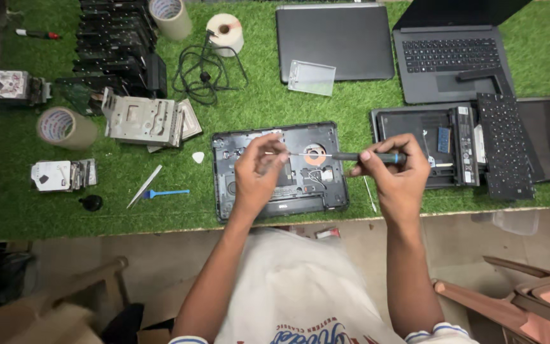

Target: The person disassembles a laptop on a workbench. They use a screwdriver to remove screws from the bottom cover, pry the base off with a spudger, lift out internal components including the hard drive, then flip and reposition the chassis to unscrew and separate parts from the other side.

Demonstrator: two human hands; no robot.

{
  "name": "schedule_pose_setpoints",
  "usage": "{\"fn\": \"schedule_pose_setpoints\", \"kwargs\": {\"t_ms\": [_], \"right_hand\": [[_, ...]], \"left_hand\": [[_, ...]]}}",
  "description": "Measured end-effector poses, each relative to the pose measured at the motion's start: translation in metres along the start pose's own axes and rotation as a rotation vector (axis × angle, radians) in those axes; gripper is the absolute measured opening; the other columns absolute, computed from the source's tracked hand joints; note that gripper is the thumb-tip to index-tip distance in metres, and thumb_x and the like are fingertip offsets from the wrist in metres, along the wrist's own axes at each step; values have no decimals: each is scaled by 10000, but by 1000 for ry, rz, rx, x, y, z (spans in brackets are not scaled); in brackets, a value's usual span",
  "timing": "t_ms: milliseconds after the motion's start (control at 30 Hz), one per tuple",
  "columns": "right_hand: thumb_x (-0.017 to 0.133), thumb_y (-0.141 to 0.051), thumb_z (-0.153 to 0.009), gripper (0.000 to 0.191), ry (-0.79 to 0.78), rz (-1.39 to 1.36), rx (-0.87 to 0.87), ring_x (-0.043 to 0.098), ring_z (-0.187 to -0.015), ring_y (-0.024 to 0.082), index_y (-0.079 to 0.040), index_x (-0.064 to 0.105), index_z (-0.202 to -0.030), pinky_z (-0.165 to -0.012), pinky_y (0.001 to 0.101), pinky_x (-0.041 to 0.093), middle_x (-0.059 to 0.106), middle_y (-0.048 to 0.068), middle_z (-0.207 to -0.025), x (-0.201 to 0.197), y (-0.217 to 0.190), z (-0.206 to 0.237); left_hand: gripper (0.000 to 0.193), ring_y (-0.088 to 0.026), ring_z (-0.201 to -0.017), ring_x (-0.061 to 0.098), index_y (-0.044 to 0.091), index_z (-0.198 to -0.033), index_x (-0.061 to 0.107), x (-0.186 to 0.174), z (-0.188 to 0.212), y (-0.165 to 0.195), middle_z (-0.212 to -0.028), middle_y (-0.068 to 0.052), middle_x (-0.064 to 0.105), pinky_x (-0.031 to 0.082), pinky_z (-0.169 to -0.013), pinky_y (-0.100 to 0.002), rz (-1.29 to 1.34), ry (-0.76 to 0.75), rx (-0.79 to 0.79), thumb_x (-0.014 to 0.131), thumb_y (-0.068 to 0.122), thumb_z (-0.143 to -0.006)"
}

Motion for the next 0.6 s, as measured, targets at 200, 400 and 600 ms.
{"fn": "schedule_pose_setpoints", "kwargs": {"t_ms": [200,400,600], "right_hand": [[696,98,-981,234,66,-4,-21,711,-789,195,-6,497,-1047,-713,341,644,663,129,-974,-27,-1,8],[700,90,-1002,232,131,1,-15,709,-793,203,-7,500,-1070,-730,341,633,666,135,-985,-55,5,13],[702,84,-1010,230,171,-9,-30,710,-786,206,-10,503,-1074,-721,354,640,672,138,-982,-74,15,15]], "left_hand": [[588,-383,-1239,577,54,-1381,541,16,47,-66,-1326,-180,617,464,-1081,-512,-853,-417,30,788,225,-875],[924,-433,-1380,377,80,-1463,419,37,89,-119,-1491,-235,399,267,-1131,-624,-1210,-774,122,838,418,-712],[878,-386,-1292,470,85,-1499,442,36,94,-129,-1475,-194,459,353,-1101,-587,-1212,-765,171,827,355,-758]]}}
Point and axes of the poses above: each hand's wrist, its own z-axis away from the middle knuckle, its own x-axis out of the palm, y = z × x, the point moved 6 cm from there along -z, towards the middle knuckle
